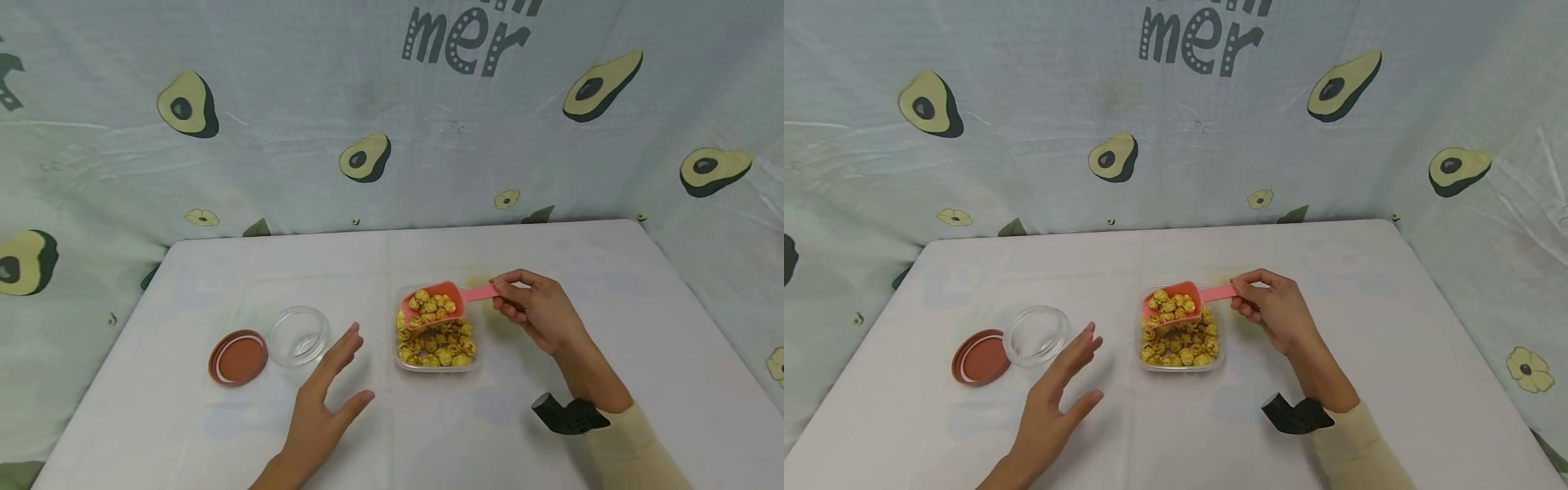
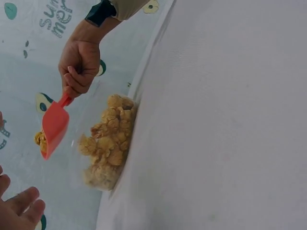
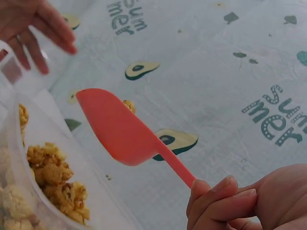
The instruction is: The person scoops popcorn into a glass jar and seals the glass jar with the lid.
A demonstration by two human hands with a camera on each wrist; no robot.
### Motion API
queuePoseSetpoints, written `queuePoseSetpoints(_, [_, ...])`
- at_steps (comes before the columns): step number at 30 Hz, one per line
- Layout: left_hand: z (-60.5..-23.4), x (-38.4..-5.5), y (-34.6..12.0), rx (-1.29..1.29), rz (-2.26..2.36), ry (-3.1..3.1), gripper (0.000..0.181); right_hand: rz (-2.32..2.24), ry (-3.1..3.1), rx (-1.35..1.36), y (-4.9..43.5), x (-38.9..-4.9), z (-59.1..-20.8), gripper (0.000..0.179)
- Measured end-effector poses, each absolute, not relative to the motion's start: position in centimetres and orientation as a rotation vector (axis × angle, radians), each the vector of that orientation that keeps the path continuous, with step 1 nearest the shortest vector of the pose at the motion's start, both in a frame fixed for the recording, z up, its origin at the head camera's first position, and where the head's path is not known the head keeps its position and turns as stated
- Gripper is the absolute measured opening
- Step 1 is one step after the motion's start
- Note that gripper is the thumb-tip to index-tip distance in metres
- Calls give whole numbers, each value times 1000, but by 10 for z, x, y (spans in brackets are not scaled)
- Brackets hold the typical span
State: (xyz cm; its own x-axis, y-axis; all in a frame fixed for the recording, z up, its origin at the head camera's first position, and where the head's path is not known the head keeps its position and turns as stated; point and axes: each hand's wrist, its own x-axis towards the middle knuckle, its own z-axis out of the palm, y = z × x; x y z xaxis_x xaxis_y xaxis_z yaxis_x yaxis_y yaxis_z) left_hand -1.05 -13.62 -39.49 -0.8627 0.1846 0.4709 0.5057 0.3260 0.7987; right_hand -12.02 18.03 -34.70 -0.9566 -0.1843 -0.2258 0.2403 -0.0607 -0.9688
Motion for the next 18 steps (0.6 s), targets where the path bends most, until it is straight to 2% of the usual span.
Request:
queuePoseSetpoints(4, [-377,-8,-148,-802,-1544,-1882,55,-2101,1927,46,172,-123,-342,34])
queuePoseSetpoints(8, [-367,-18,-161,-849,-1485,-1516,49,-2104,1937,24,162,-125,-336,33])
queuePoseSetpoints(14, [-374,-23,-190,-465,-1457,-1799,64,-2102,1949,2,143,-129,-327,29])
queuePoseSetpoints(18, [-397,-27,-201,-274,-1558,-2025,90,-2106,1946,-17,130,-131,-322,27])
